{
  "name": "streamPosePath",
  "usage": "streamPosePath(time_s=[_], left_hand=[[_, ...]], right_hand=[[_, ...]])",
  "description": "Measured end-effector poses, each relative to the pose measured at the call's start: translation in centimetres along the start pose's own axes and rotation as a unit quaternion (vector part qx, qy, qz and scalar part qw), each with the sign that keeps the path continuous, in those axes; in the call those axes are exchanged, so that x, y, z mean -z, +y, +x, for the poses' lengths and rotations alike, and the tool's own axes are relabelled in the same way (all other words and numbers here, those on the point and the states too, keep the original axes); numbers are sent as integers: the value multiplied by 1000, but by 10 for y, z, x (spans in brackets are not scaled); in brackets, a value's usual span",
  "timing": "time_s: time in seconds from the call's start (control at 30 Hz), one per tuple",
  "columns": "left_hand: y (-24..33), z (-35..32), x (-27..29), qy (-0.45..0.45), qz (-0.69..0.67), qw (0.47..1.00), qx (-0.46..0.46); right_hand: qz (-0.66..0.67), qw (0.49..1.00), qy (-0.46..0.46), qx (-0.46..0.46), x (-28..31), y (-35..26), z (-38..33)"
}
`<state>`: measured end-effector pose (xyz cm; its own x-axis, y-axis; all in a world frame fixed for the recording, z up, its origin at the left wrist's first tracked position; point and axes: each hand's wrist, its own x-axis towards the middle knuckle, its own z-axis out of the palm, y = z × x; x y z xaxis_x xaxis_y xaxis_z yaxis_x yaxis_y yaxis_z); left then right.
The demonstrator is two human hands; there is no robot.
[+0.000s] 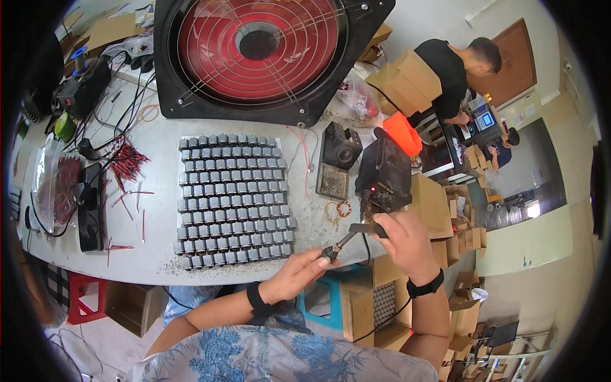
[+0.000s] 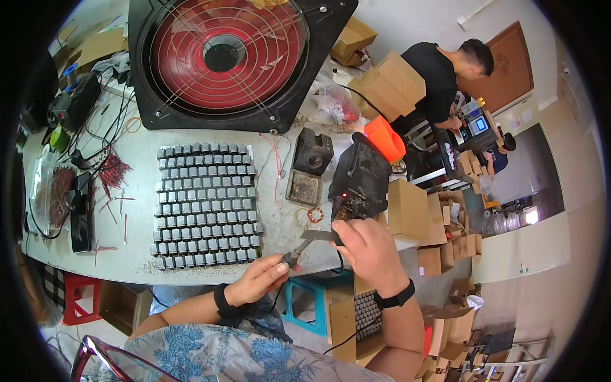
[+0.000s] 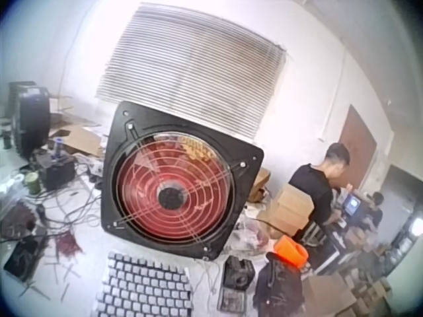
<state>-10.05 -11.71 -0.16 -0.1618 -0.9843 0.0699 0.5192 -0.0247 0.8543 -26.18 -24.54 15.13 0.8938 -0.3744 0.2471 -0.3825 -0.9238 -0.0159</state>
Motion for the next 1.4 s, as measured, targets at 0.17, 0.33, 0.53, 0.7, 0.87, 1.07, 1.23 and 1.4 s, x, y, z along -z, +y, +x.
streamPosePath(time_s=[0.17, 0.33, 0.53, 0.7, 0.87, 1.07, 1.23, 1.4], left_hand=[[-2, 0, 0, -5, -5, 1000, -1], [0, -1, 0, -6, -31, 999, 11], [3, 0, 0, 1, -9, 1000, 9], [-1, -1, -1, -5, -18, 1000, 0], [4, -1, 2, -6, -6, 1000, 10], [3, 0, 1, -11, -7, 1000, -1], [4, -2, 1, -7, -7, 1000, 8], [1, -2, 1, -3, -5, 1000, 0]], right_hand=[[-11, 1000, 0, -21, -5, 11, -2], [-14, 999, 28, -32, -3, 6, -6], [5, 1000, 18, -16, -10, 0, 2], [-26, 997, 17, -69, -11, 12, -7], [18, 999, 33, -13, -11, -2, 1], [-43, 996, 32, -74, -17, 24, -9], [21, 999, 31, -15, -10, -3, 1], [-15, 998, 21, -65, -18, 15, -4]])
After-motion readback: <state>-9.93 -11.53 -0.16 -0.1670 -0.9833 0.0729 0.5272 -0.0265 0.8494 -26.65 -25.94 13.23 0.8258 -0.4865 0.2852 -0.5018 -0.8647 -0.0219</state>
